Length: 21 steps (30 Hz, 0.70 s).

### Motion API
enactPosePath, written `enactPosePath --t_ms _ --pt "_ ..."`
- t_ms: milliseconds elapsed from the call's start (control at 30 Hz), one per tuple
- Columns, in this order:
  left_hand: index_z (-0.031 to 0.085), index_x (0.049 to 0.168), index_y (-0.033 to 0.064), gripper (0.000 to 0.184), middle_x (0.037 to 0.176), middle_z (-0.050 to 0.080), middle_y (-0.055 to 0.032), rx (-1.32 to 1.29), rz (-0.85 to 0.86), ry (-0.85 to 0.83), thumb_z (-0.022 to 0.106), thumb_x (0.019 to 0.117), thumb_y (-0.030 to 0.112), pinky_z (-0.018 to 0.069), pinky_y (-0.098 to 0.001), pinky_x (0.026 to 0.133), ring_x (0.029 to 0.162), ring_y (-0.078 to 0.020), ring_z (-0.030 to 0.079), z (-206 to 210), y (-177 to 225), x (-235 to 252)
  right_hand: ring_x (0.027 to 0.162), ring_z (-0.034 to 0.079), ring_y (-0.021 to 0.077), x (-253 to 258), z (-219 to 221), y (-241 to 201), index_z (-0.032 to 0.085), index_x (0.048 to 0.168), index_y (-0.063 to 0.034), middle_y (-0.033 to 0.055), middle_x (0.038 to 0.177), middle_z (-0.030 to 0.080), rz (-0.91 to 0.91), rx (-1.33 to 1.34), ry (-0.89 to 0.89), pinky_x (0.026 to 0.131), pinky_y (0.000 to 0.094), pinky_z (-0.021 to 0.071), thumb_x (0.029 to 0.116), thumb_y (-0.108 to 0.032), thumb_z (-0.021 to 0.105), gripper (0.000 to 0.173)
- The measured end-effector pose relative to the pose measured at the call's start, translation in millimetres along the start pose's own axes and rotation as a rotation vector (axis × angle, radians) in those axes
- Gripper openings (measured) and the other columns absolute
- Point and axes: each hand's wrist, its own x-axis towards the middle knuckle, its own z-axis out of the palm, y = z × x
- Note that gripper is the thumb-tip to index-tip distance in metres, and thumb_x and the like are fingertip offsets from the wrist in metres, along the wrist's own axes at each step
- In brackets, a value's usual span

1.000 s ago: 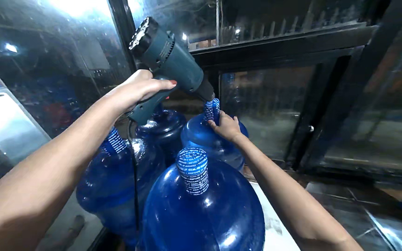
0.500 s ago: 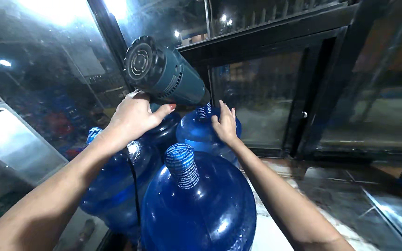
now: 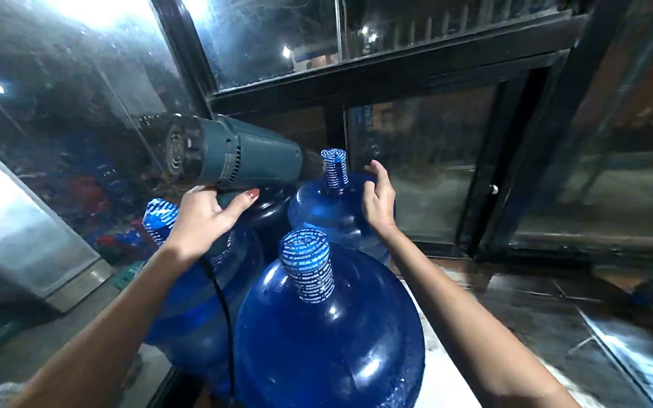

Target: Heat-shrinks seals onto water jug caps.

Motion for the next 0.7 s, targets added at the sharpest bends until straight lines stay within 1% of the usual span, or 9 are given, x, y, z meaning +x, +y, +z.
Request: enactPosePath --t_ms 133,200,267,333,433,500,567,600,700 --pt "0.068 0.114 0.0102 0.047 0.088 0.07 -0.0079 -0.149 -0.164 0.002 0.061 0.0982 0.054 0.055 -0.0433 0.064 0.071 -0.0179 0.066 -9 -14 5 0.128 0.057 0.0371 -5 -1 1 0.041 0.148 0.005 0.0273 0.141 0.055 -0.025 -0.032 0.006 0.106 0.0519 0.0462 0.1023 -0.009 0.033 0.048" --pt "0.067 0.118 0.0095 0.049 0.094 0.071 -0.0088 -0.219 -0.206 -0.012 0.063 0.0973 0.054 0.0568 -0.0452 0.072 0.079 -0.0187 0.068 -7 -20 8 0.122 0.06 0.0351 -6 -1 0 0.042 0.146 0.0037 0.0262 0.136 0.057 -0.025 -0.056 -0.001 0.1 0.0513 0.0491 0.1033 -0.01 0.033 0.046" --pt "0.065 0.124 0.0059 0.053 0.107 0.071 -0.0141 -0.257 -0.238 -0.044 0.066 0.0965 0.051 0.055 -0.0517 0.085 0.095 -0.024 0.069 -2 -22 9 0.118 0.062 0.0345 -6 -1 -1 0.044 0.144 0.0037 0.0259 0.133 0.059 -0.014 -0.075 -0.003 0.097 0.0514 0.0506 0.1042 -0.011 0.032 0.044" --pt "0.064 0.128 0.0072 0.05 0.116 0.07 -0.013 -0.282 -0.272 -0.094 0.068 0.0968 0.045 0.0527 -0.0506 0.096 0.109 -0.0218 0.067 4 -21 13 0.117 0.062 0.034 -4 -1 -1 0.045 0.142 0.0043 0.0256 0.131 0.06 0.003 -0.089 -0.001 0.097 0.0512 0.0508 0.1046 -0.011 0.032 0.042" --pt "0.065 0.122 0.0057 0.042 0.112 0.068 -0.0128 -0.358 -0.337 -0.131 0.069 0.0975 0.04 0.0495 -0.048 0.091 0.105 -0.0206 0.063 13 -21 20 0.115 0.063 0.0334 -3 0 -2 0.046 0.14 0.0053 0.0259 0.129 0.061 0.04 -0.091 0.008 0.097 0.0502 0.05 0.1056 -0.011 0.033 0.04" --pt "0.063 0.124 0.0021 0.047 0.113 0.067 -0.0156 -0.427 -0.381 -0.131 0.066 0.0987 0.042 0.0515 -0.0492 0.093 0.106 -0.0229 0.064 16 -27 29 0.116 0.063 0.0325 -1 1 -1 0.047 0.139 0.0058 0.026 0.129 0.061 0.038 -0.094 0.013 0.099 0.0492 0.0497 0.1064 -0.011 0.034 0.039" --pt "0.059 0.121 -0.0033 0.053 0.106 0.065 -0.0166 -0.514 -0.43 -0.132 0.064 0.0997 0.045 0.0529 -0.0457 0.087 0.097 -0.0223 0.064 19 -35 39 0.116 0.063 0.0322 -1 1 -2 0.048 0.138 0.0066 0.0259 0.128 0.062 0.038 -0.105 0.013 0.099 0.0488 0.0491 0.1066 -0.011 0.034 0.039" --pt "0.059 0.119 -0.0025 0.053 0.102 0.065 -0.0136 -0.559 -0.453 -0.133 0.064 0.099 0.046 0.0545 -0.0407 0.082 0.091 -0.0188 0.064 21 -39 44 0.116 0.063 0.0319 0 1 -4 0.049 0.138 0.007 0.0256 0.127 0.062 0.041 -0.112 0.011 0.099 0.0488 0.049 0.1063 -0.011 0.034 0.039" --pt "0.059 0.123 -0.002 0.052 0.105 0.067 -0.0134 -0.673 -0.525 -0.153 0.066 0.098 0.042 0.0558 -0.0393 0.083 0.092 -0.0189 0.066 23 -46 57 0.115 0.063 0.0314 2 2 -6 0.05 0.136 0.0087 0.0261 0.126 0.063 0.038 -0.138 0.003 0.098 0.0483 0.0487 0.1053 -0.009 0.035 0.038"
